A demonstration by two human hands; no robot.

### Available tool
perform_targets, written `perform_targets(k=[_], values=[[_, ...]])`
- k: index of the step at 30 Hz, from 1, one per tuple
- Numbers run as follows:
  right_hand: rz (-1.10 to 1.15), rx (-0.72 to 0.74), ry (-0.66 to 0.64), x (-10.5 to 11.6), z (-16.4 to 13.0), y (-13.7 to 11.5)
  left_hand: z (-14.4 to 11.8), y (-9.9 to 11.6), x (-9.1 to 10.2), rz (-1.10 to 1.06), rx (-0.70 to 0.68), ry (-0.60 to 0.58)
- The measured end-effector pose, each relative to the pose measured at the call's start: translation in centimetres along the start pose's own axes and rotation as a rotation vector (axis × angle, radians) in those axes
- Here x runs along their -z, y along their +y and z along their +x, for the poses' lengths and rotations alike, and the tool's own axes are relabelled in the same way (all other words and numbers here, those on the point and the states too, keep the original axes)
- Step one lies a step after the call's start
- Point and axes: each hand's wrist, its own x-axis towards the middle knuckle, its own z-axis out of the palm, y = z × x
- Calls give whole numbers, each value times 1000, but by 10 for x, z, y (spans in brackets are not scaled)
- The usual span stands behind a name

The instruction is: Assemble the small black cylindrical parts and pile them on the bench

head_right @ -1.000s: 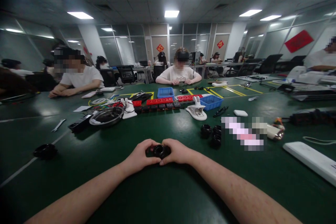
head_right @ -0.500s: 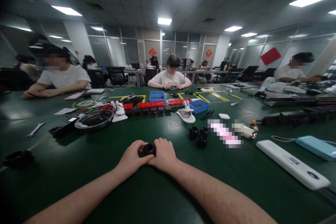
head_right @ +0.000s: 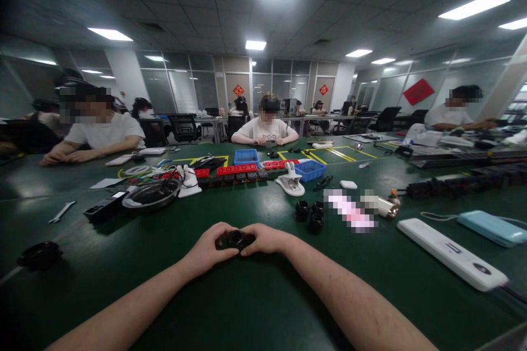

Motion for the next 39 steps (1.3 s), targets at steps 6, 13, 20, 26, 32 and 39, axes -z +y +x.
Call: perform_targets(k=[6, 13, 20, 26, 32, 39], values=[[-22, 12, -17, 3, 0, 1, 1, -2, -1, 3, 55, -31], [-288, -102, 174, -10, 3, -2, -1, 2, -5, 16, 72, -8], [-684, -281, 479, -36, 13, -3, 0, -3, -17, 95, 172, 206], [-712, -213, 535, -39, 12, -5, 2, -6, -11, 106, 110, 162], [-187, 43, 135, -12, 4, -1, 1, -4, 3, 78, -9, -24], [-111, -30, -6, 3, -2, -4, 0, -1, 7, 45, -11, -97]])
